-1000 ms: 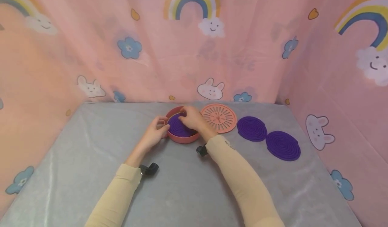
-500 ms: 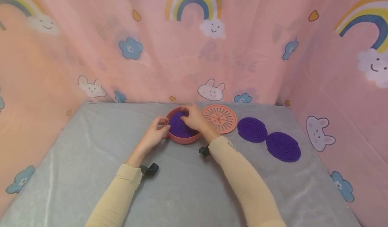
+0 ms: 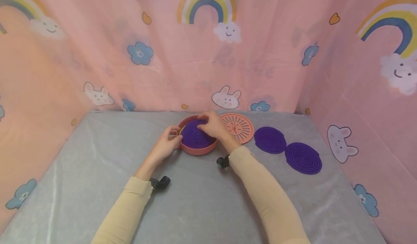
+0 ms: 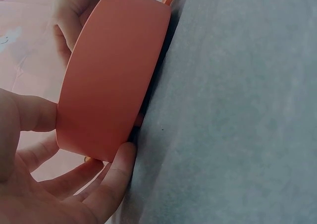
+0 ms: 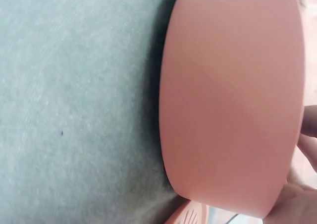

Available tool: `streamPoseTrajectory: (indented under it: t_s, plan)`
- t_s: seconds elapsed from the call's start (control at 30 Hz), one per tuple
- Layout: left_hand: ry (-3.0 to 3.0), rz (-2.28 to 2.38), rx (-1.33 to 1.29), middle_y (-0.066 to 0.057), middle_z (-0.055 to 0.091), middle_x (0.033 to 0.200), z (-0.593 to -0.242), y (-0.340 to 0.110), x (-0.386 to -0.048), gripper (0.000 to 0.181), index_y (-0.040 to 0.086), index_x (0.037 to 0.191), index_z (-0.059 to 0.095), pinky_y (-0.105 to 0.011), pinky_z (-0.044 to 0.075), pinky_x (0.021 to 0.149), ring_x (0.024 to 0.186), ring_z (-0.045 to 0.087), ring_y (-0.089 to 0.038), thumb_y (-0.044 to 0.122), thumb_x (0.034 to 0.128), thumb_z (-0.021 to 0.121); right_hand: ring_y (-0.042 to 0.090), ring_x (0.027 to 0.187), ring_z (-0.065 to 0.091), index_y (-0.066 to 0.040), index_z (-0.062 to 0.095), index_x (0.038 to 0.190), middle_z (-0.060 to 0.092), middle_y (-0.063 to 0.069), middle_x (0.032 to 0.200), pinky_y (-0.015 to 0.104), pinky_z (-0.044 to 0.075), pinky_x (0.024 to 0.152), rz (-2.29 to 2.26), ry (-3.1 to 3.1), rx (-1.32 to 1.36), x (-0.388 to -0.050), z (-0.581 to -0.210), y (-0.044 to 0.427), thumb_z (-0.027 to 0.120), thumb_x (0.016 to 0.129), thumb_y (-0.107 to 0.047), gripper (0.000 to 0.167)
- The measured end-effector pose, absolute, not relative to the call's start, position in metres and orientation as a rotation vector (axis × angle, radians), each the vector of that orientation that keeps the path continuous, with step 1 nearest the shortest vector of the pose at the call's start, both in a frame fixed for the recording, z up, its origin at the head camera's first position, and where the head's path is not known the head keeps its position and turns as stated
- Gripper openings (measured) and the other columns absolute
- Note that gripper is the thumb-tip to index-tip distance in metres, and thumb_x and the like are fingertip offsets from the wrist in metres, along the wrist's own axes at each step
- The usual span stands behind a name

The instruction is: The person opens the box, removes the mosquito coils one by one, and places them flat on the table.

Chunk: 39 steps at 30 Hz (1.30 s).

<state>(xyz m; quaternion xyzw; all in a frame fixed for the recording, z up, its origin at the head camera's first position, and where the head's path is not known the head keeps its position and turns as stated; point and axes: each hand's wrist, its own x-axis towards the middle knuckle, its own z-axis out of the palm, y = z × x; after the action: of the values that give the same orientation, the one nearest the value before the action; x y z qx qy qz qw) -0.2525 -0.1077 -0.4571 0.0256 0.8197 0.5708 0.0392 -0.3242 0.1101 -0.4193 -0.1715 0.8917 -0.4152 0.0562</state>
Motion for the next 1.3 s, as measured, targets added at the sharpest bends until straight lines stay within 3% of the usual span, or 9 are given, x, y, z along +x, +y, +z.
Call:
streamPoseTrajectory:
  t_s: [0.23, 0.5, 0.63, 1.3]
  plan:
    - [2.506, 1.748, 0.078, -0.018, 0.052, 0.14, -0.458, -0.108, -0.252, 0.036, 0.012, 0.138, 0.052, -0.041, 0.058, 0.089, 0.127, 0.057, -0.032, 0.022, 0.104, 0.058, 0.032, 0.128, 0.056, -0.01, 0.065, 0.132, 0.062, 0.012, 0.138, 0.048, 0.044, 0.109, -1.28, 2.632, -0.442, -0.323, -0.417, 0.115, 0.074, 0.094, -0.014, 0.039]
    - [2.507, 1.761, 0.086, -0.018, 0.053, 0.139, -0.459, -0.108, -0.253, 0.037, 0.011, 0.138, 0.052, -0.042, 0.057, 0.09, 0.128, 0.056, -0.032, 0.021, 0.1037, 0.059, 0.032, 0.122, 0.06, -0.014, 0.067, 0.13, 0.061, 0.009, 0.136, 0.046, 0.053, 0.098, -1.369, 2.607, -0.366, -0.318, -0.409, 0.117, 0.074, 0.094, -0.013, 0.037]
    - [2.517, 1.76, 0.081, -0.018, 0.053, 0.139, -0.46, -0.108, -0.253, 0.037, 0.011, 0.138, 0.053, -0.043, 0.057, 0.09, 0.128, 0.056, -0.032, 0.021, 0.1034, 0.059, 0.032, 0.112, 0.064, -0.011, 0.066, 0.13, 0.061, 0.011, 0.133, 0.045, 0.057, 0.09, -1.415, 2.614, -0.395, -0.317, -0.403, 0.121, 0.074, 0.094, -0.013, 0.037]
    - [2.463, 1.811, 0.094, -0.02, 0.051, 0.139, -0.458, -0.107, -0.252, 0.038, 0.007, 0.139, 0.051, -0.039, 0.059, 0.086, 0.126, 0.058, -0.032, 0.02, 0.1041, 0.058, 0.036, 0.122, 0.059, -0.006, 0.062, 0.136, 0.05, 0.014, 0.146, 0.037, 0.057, 0.089, -1.623, 2.511, -0.372, -0.291, -0.382, 0.185, 0.07, 0.097, -0.011, 0.04]
